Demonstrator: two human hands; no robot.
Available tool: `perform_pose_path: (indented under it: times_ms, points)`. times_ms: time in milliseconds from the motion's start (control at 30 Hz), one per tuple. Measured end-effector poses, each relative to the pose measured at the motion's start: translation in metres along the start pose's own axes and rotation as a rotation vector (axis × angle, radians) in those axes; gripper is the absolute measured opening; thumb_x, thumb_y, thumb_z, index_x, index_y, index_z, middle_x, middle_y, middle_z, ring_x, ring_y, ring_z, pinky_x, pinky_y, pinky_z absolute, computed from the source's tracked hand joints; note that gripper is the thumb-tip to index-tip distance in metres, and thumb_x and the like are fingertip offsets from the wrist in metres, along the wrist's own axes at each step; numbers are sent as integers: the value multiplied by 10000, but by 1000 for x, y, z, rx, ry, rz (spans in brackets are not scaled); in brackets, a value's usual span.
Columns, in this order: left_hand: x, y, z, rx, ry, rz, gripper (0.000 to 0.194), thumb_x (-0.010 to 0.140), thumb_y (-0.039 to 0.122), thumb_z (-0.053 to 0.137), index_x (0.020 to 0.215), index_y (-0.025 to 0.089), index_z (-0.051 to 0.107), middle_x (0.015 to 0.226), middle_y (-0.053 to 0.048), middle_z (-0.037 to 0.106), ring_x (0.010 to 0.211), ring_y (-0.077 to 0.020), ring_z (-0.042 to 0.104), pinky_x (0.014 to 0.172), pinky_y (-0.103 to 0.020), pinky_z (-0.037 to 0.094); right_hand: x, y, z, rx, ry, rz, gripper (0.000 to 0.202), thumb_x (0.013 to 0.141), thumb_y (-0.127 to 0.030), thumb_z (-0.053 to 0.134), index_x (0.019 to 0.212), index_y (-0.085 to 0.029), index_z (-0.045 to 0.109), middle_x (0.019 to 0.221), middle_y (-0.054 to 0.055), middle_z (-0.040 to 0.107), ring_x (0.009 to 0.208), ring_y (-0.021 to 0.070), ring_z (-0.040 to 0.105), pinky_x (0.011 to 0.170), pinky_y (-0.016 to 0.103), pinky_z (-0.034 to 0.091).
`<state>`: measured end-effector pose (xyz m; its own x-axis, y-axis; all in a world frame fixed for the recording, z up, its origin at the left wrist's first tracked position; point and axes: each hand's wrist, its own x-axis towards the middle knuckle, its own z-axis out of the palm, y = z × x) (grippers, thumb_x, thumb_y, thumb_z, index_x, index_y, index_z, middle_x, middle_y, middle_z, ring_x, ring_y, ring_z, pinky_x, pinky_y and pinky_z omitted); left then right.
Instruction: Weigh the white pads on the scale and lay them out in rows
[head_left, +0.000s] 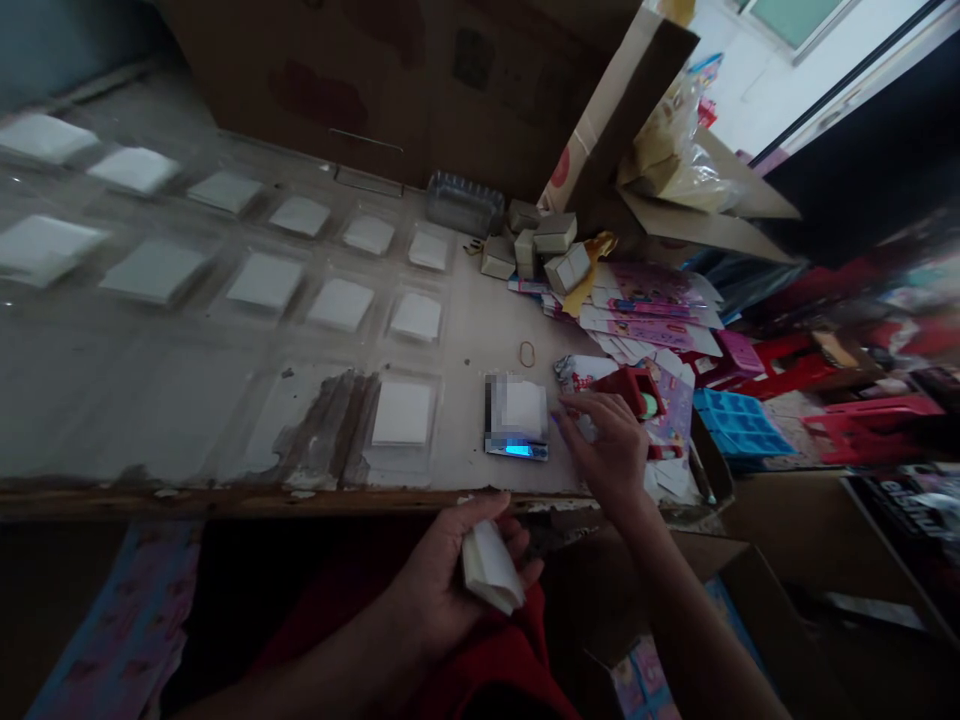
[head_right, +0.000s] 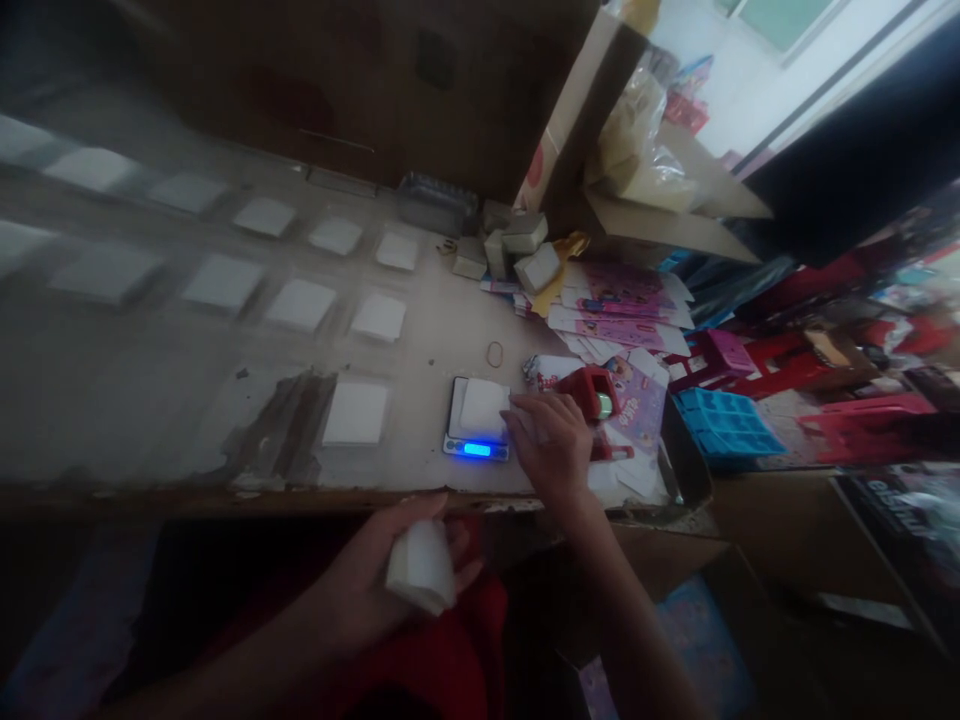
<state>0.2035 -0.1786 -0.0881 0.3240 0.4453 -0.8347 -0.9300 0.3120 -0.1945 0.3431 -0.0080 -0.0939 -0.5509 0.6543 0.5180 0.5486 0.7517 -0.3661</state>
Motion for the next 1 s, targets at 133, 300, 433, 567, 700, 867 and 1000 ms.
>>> perform_pose_path:
  times_ms: [133, 300, 433, 567, 700, 867, 1000]
  points:
    - [1, 1, -1, 26, -36, -58, 165, 736, 160, 750, 822, 153, 610, 684, -15, 614, 633, -144, 634, 799, -381, 564, 4, 2, -1, -12, -19, -55, 189, 824, -270, 720, 1009, -230, 721, 955, 44, 738, 912, 215, 655, 868, 396, 516]
    - [4, 3, -3, 29, -42, -52, 144, 747, 135, 718, 770, 175, 581, 622, 25, 584, 568, -119, 586, 754, -348, 554, 2, 5, 2, -12, -27, -60, 192, 822, -254, 721, 1012, -229, 717, 962, 40, 733, 912, 210, 652, 869, 390, 506]
    - [8, 4, -4, 29, -54, -50, 147, 744, 138, 725, 769, 168, 582, 614, 22, 578, 578, -123, 593, 778, -355, 551, 2, 5, 5, -22, -99, -73, 133, 850, -253, 687, 977, -240, 728, 938, 25, 739, 887, 203, 648, 852, 376, 485]
    - [12, 5, -4, 30, -54, -58, 153, 742, 156, 733, 772, 168, 583, 605, 17, 585, 566, -127, 592, 771, -366, 553, 7, 7, 12, -122, -289, -92, 100, 880, -238, 649, 889, -230, 749, 891, 21, 745, 846, 197, 630, 804, 345, 437]
    - [10, 5, -3, 51, -56, -64, 149, 737, 163, 743, 773, 165, 598, 598, 12, 599, 570, -121, 597, 790, -364, 557, 21, 5, 20, -296, -488, -129, 129, 890, -232, 637, 864, -230, 763, 881, 31, 738, 871, 210, 600, 791, 345, 371]
    - [6, 10, -1, 32, -114, -72, 203, 720, 189, 763, 877, 139, 645, 748, -46, 677, 720, -176, 662, 904, -466, 536, 39, -2, 26, -442, -673, -192, 150, 901, -260, 627, 824, -238, 754, 847, 35, 729, 891, 231, 576, 764, 361, 296]
    - [4, 18, 2, 32, -113, -21, 246, 717, 237, 767, 923, 145, 669, 915, -104, 715, 876, -243, 686, 911, -498, 529, 45, -5, 31, -498, -766, -218, 190, 882, -213, 621, 709, -201, 699, 786, 40, 719, 841, 221, 566, 741, 363, 265]
